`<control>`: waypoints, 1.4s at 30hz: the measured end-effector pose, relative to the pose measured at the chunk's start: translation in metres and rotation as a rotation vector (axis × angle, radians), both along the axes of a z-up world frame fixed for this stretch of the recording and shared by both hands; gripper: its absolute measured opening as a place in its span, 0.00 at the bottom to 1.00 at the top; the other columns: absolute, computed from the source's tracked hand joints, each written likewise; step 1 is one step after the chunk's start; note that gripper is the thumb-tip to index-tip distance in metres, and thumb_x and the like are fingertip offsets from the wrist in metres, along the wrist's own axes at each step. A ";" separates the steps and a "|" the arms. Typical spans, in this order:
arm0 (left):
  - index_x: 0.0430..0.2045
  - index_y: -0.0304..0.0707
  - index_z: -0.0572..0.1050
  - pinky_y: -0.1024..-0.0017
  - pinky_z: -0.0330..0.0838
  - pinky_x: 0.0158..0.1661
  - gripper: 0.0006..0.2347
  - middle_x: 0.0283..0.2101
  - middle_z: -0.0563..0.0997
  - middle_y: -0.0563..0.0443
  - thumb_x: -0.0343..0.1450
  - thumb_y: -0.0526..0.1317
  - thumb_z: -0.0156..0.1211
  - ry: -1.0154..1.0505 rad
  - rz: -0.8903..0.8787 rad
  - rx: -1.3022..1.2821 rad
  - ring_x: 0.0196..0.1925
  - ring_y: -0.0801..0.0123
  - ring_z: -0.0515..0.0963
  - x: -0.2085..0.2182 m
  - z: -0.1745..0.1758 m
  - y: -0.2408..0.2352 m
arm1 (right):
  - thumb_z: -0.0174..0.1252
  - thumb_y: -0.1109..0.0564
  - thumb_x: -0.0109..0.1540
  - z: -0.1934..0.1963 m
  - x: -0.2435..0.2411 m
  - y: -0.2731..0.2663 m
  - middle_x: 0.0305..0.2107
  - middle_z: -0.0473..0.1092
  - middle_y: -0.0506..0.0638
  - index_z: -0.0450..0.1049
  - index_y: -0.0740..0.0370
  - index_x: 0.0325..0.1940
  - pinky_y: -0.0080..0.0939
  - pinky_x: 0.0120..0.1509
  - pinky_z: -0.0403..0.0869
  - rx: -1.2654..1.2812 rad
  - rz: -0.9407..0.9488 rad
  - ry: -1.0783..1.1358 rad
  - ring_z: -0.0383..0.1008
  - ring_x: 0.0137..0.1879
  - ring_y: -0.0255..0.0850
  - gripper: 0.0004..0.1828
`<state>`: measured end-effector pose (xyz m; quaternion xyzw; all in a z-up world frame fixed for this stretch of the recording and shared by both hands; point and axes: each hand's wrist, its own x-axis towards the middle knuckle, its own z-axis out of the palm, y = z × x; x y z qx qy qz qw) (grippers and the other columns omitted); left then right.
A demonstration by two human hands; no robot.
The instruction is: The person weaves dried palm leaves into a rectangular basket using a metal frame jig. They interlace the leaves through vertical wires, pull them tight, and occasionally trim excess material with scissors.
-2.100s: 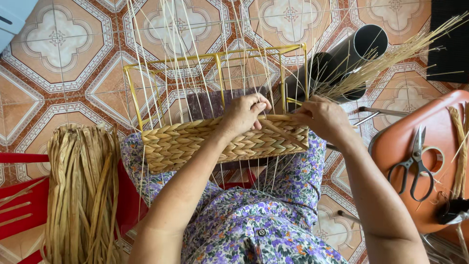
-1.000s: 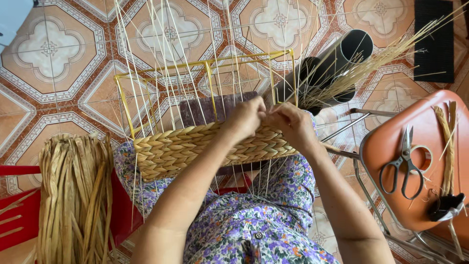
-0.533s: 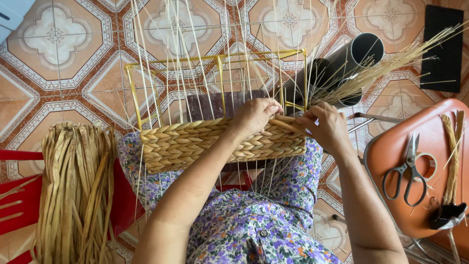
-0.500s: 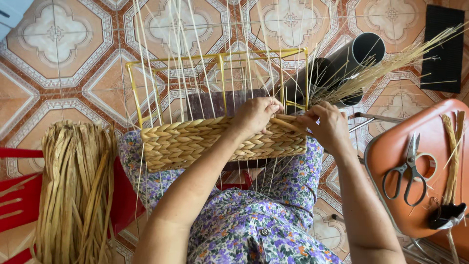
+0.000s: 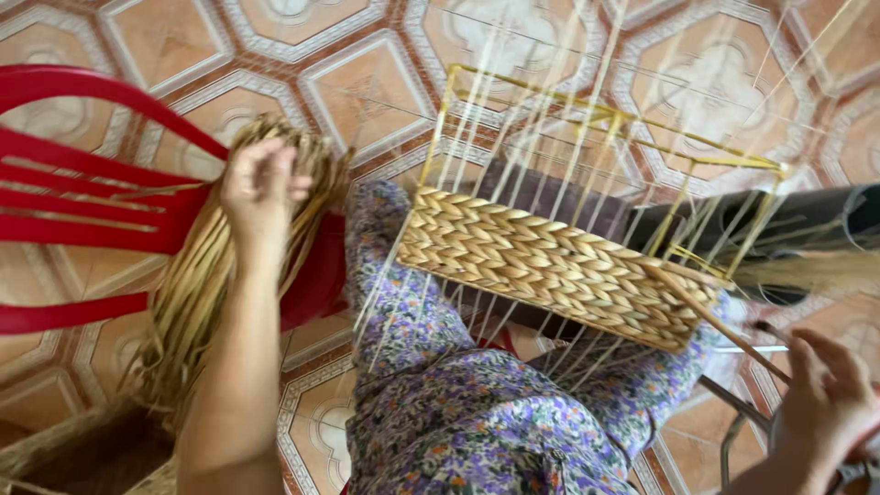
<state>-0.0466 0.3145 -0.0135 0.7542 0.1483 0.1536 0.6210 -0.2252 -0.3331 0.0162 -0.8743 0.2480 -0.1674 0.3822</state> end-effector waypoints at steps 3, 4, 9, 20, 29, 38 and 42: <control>0.40 0.40 0.80 0.72 0.76 0.39 0.04 0.40 0.84 0.49 0.74 0.35 0.61 0.257 0.099 0.332 0.39 0.69 0.82 -0.003 -0.031 0.083 | 0.60 0.64 0.70 0.015 0.013 0.019 0.42 0.76 0.47 0.78 0.59 0.53 0.29 0.50 0.70 0.218 -0.098 -0.029 0.74 0.46 0.31 0.08; 0.36 0.43 0.83 0.68 0.77 0.44 0.05 0.41 0.86 0.50 0.72 0.33 0.62 0.385 0.109 0.611 0.42 0.68 0.83 -0.007 -0.044 0.099 | 0.60 0.65 0.71 0.019 0.016 0.028 0.43 0.76 0.50 0.78 0.61 0.53 0.31 0.53 0.72 0.119 -0.052 -0.026 0.74 0.48 0.34 0.07; 0.40 0.47 0.78 0.60 0.77 0.40 0.14 0.46 0.83 0.49 0.69 0.52 0.66 0.894 -0.038 0.648 0.40 0.60 0.83 -0.019 -0.112 0.107 | 0.59 0.66 0.67 0.035 0.027 0.056 0.49 0.76 0.48 0.77 0.58 0.51 0.34 0.60 0.73 0.054 0.058 -0.077 0.76 0.56 0.35 0.09; 0.37 0.48 0.78 0.60 0.78 0.33 0.04 0.42 0.84 0.48 0.75 0.43 0.61 0.542 -0.191 0.979 0.37 0.58 0.84 -0.043 -0.142 0.100 | 0.63 0.66 0.71 0.032 0.033 0.071 0.49 0.77 0.51 0.77 0.61 0.47 0.42 0.69 0.72 -0.403 0.258 -0.067 0.76 0.59 0.37 0.04; 0.51 0.42 0.68 0.66 0.65 0.13 0.08 0.24 0.78 0.50 0.82 0.44 0.46 0.379 -0.238 0.816 0.16 0.64 0.73 -0.006 -0.020 0.026 | 0.54 0.65 0.72 0.047 0.060 0.160 0.42 0.75 0.51 0.77 0.70 0.51 0.30 0.59 0.73 0.311 0.340 -0.161 0.75 0.51 0.33 0.07; 0.35 0.39 0.72 0.82 0.69 0.16 0.08 0.26 0.77 0.54 0.83 0.40 0.54 -0.426 -0.953 0.751 0.20 0.78 0.73 -0.025 0.077 -0.178 | 0.60 0.60 0.62 0.030 0.088 0.223 0.37 0.73 0.46 0.65 0.66 0.70 0.31 0.43 0.70 1.254 0.585 -0.130 0.70 0.39 0.33 0.31; 0.45 0.38 0.75 0.78 0.74 0.22 0.12 0.32 0.81 0.50 0.75 0.45 0.58 -0.552 -0.968 0.708 0.25 0.72 0.79 -0.026 0.089 -0.227 | 0.62 0.56 0.67 -0.006 0.079 0.176 0.31 0.69 0.47 0.71 0.69 0.56 0.35 0.43 0.71 1.290 0.423 -0.349 0.68 0.35 0.34 0.17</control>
